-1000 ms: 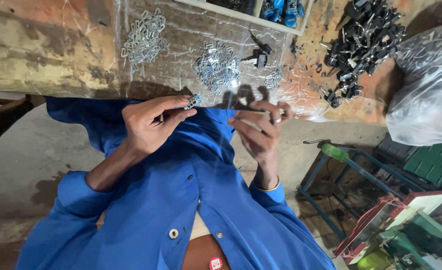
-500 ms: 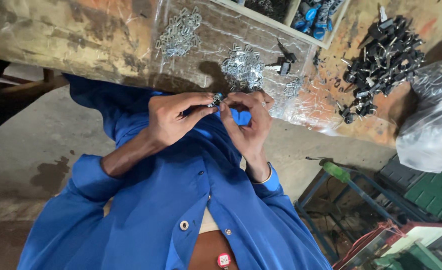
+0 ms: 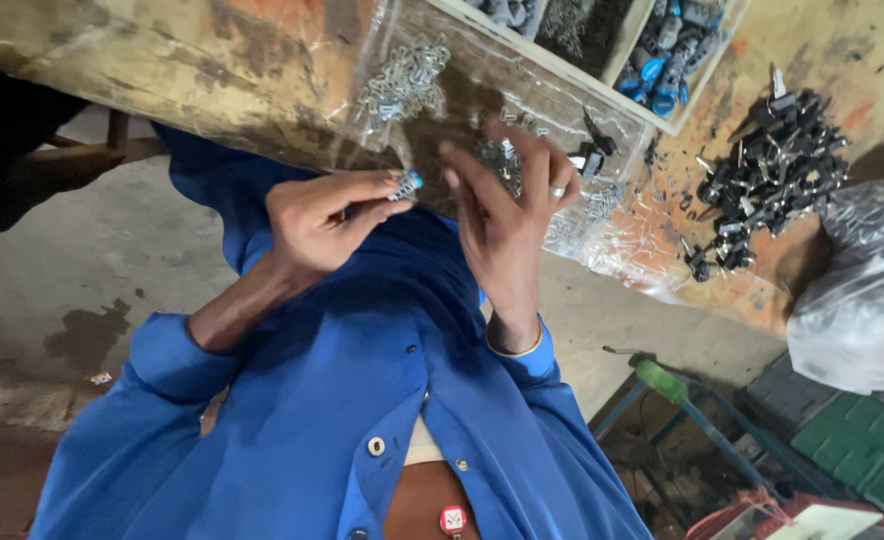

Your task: The person sits at a workbench assembling small electrical switches by hand. They pick switch bodies and small metal and plastic components from a compartment tray, fit the parts into each switch body, and set finished switches on the bench with a pile of completed units.

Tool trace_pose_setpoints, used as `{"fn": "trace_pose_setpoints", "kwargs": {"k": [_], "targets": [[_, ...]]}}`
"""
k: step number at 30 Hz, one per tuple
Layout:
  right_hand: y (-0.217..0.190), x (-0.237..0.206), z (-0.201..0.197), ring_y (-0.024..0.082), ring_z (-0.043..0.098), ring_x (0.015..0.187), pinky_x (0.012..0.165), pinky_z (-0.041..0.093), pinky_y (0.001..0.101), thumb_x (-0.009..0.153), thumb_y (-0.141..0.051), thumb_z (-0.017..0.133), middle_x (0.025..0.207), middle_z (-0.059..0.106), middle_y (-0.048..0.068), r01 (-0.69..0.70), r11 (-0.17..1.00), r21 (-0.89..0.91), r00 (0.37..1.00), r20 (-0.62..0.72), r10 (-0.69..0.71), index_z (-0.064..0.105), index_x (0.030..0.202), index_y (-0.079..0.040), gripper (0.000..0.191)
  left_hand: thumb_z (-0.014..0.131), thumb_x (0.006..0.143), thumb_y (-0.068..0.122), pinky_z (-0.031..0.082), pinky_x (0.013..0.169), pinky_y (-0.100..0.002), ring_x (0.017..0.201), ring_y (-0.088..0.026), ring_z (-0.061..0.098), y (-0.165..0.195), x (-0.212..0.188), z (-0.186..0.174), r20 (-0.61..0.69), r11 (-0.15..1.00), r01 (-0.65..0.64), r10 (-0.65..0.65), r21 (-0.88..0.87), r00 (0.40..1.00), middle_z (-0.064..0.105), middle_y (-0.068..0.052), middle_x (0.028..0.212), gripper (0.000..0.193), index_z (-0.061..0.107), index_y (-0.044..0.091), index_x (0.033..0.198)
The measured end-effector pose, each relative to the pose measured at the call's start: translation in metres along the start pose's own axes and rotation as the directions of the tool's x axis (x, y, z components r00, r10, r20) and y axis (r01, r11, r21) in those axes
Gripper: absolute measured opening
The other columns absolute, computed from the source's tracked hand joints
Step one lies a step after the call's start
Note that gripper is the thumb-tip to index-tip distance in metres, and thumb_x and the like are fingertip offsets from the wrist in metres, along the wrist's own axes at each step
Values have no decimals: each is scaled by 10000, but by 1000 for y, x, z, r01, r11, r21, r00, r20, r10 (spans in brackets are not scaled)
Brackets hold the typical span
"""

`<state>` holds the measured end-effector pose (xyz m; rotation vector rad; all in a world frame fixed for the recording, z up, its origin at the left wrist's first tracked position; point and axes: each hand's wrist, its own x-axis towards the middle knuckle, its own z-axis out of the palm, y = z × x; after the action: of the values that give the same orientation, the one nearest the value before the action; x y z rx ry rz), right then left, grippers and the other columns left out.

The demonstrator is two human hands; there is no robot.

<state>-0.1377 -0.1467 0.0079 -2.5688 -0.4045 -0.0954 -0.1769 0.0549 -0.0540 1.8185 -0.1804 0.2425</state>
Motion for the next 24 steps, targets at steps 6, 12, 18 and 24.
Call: {"fn": "trace_pose_setpoints", "kwargs": {"k": [6,12,18,24], "targets": [[-9,18,16,355,240,1556,1271,76,567,1062,-323,753,1596,473,74,-12,976,-218,999,35,20,768,1293,-230,250,850,919,-29,610,746,-267,924,-176,769,-4,-3,-7,-49,988,102,-108,-118,993,765,-172,1144,222,728,-42,1104],[4,-10,-4,383,313,1449,1197,127,593,909,-393,841,1462,538,65,125,984,-129,990,88,-115,775,1197,-190,358,835,918,-40,591,665,-246,795,-130,744,-8,-7,2,-4,967,153,-157,-202,988,770,-160,1125,214,724,-40,1101],[19,-39,-8,205,604,1128,1067,319,484,834,-65,836,1132,667,-41,209,978,11,971,113,-209,784,1119,-190,316,848,902,-36,589,658,-250,762,-114,728,-8,-7,14,58,968,139,-130,-209,990,771,-148,1096,228,728,-25,1096],[20,-41,2,189,642,976,995,366,365,908,4,807,1028,724,17,-30,980,197,993,-110,53,740,1078,-100,210,882,864,-5,596,679,-265,837,-154,760,-2,-2,30,90,985,89,-76,-149,993,776,-145,1083,263,741,-5,1086]]}}
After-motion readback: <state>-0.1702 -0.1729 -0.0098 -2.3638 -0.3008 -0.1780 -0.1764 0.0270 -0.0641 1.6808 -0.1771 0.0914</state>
